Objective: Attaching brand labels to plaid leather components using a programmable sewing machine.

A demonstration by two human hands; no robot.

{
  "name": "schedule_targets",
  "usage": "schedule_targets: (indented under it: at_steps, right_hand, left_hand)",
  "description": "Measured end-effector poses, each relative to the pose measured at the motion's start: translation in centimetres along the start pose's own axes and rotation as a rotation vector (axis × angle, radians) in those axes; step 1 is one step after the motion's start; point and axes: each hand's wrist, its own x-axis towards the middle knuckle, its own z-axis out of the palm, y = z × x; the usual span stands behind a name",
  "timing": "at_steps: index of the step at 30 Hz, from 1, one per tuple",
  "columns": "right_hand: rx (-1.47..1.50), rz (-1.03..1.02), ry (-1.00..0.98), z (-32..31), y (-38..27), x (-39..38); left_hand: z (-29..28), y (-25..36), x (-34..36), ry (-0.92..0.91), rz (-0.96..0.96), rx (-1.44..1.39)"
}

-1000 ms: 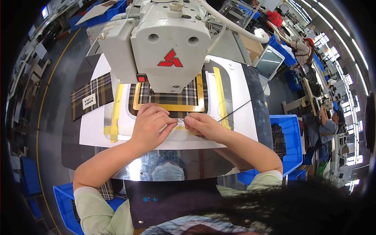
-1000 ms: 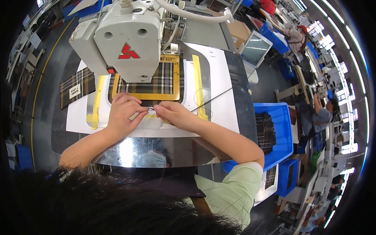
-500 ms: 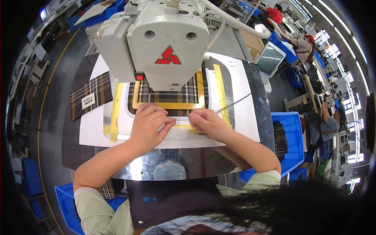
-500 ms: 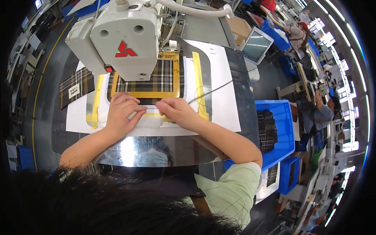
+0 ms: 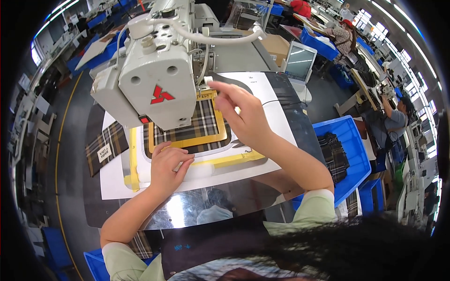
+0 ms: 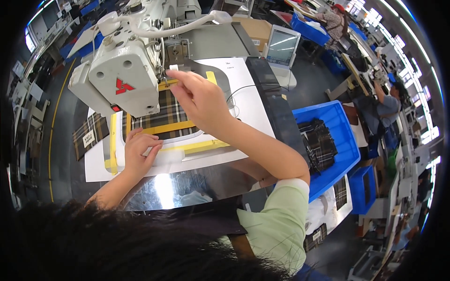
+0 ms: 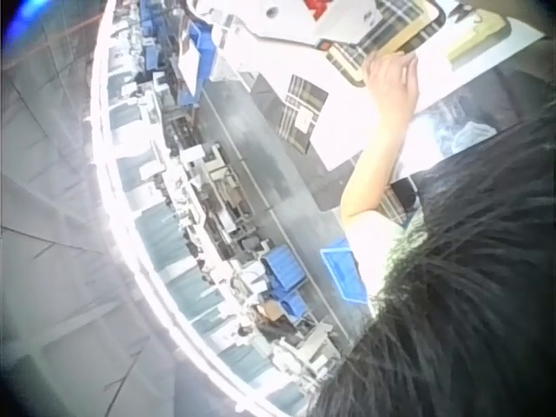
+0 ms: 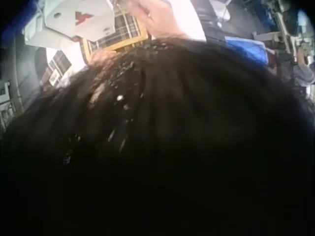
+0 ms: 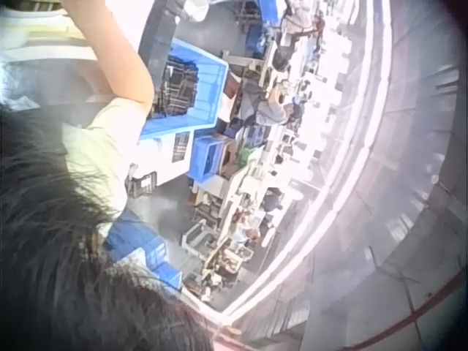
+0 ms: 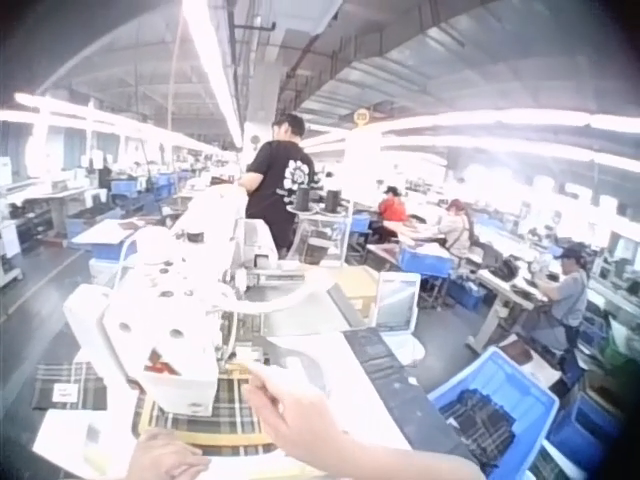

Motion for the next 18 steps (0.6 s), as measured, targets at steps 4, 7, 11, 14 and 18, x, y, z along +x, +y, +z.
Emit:
schedule_targets:
  at_steps: [4, 7, 11, 14, 18]
  right_hand:
    - [0.105, 0.066, 0.036, 1.2, -1.1, 2.7]
    - [0.513, 0.203, 0.05, 2.3, -2.1, 3.3]
    - [0.805, 0.149, 0.154, 3.0, -1.2, 3.5]
    - [0.551, 0.022, -0.004, 2.9, -0.2, 2.3]
    - [0.805, 0.216, 0.198, 2.6, -0.4, 0.9]
  left_hand:
    - [-0.2, 0.3, 0.1, 0.0, 0.007, 0.009]
    - [-0.3, 0.0, -0.2, -0.021, 0.007, 0.009]
    - [0.1, -0.3, -0.2, -0.019, 0.009, 0.01]
    - [0.0, -0.7, -0.2, -0.059, -0.026, -0.019]
    - [-1.1, 0.3, -0.8, -0.185, -0.023, -0.072]
